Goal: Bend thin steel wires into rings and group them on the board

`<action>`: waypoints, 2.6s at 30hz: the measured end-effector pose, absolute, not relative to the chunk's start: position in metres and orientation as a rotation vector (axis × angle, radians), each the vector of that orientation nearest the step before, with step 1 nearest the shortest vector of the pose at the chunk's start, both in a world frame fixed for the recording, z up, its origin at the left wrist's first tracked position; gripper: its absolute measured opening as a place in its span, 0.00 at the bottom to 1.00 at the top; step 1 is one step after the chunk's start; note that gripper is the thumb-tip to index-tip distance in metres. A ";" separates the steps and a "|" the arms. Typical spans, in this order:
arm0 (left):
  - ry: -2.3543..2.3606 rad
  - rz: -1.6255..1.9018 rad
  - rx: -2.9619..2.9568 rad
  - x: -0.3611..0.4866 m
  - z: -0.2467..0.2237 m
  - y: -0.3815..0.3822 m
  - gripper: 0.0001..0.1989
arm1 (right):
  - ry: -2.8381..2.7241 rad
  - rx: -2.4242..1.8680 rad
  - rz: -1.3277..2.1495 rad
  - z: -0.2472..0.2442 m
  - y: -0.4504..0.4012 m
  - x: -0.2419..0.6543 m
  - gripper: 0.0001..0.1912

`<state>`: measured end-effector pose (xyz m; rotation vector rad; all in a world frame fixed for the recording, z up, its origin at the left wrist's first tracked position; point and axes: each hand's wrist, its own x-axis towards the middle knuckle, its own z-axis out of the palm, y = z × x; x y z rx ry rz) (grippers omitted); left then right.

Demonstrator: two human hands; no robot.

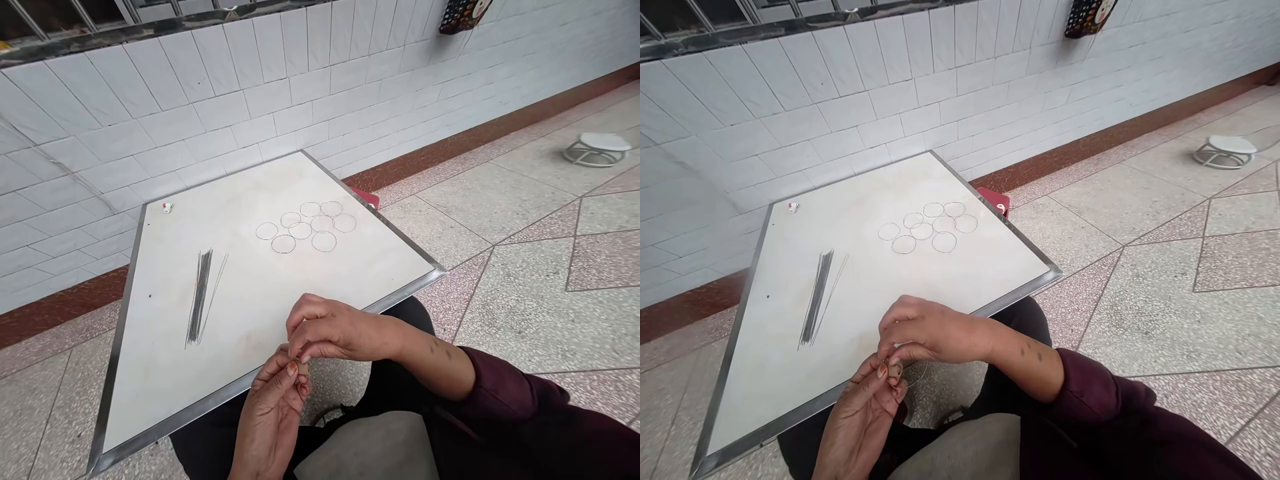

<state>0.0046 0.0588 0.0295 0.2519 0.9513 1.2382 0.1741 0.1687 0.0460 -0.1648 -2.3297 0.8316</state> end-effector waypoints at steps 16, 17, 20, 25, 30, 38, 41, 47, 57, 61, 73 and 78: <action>0.942 1.157 0.146 0.009 0.030 0.054 0.08 | -2.571 0.021 0.641 0.065 0.178 0.175 0.12; 0.939 1.150 0.167 0.008 0.030 0.054 0.07 | -2.587 0.024 0.628 0.066 0.179 0.175 0.13; 0.941 1.134 0.211 0.006 0.028 0.055 0.06 | -2.628 0.034 0.615 0.067 0.179 0.173 0.13; 0.937 1.135 0.176 0.007 0.027 0.055 0.08 | -2.662 0.051 0.583 0.068 0.179 0.173 0.13; 0.928 1.143 0.164 0.009 0.030 0.049 0.08 | -2.631 0.051 0.588 0.066 0.175 0.175 0.13; 0.871 1.146 0.165 0.012 0.034 0.040 0.08 | -2.418 -0.054 0.704 0.062 0.170 0.180 0.09; 0.842 1.250 0.147 0.017 0.036 0.040 0.07 | -2.215 -0.240 0.688 0.063 0.157 0.182 0.12; 0.794 1.477 -0.044 0.029 0.034 0.043 0.05 | -2.110 -0.464 0.511 0.049 0.117 0.171 0.12; 0.773 1.572 -0.185 0.035 0.035 0.044 0.11 | -2.021 -0.630 0.270 0.034 0.105 0.154 0.06; 0.751 1.602 -0.173 0.035 0.035 0.047 0.09 | -2.032 -0.649 0.282 0.032 0.104 0.151 0.05; 0.768 1.618 0.053 0.038 0.027 0.051 0.04 | -1.944 -0.742 0.482 0.033 0.105 0.143 0.05; 0.861 1.614 0.086 0.038 0.026 0.051 0.05 | -1.929 -0.763 0.539 0.032 0.106 0.141 0.05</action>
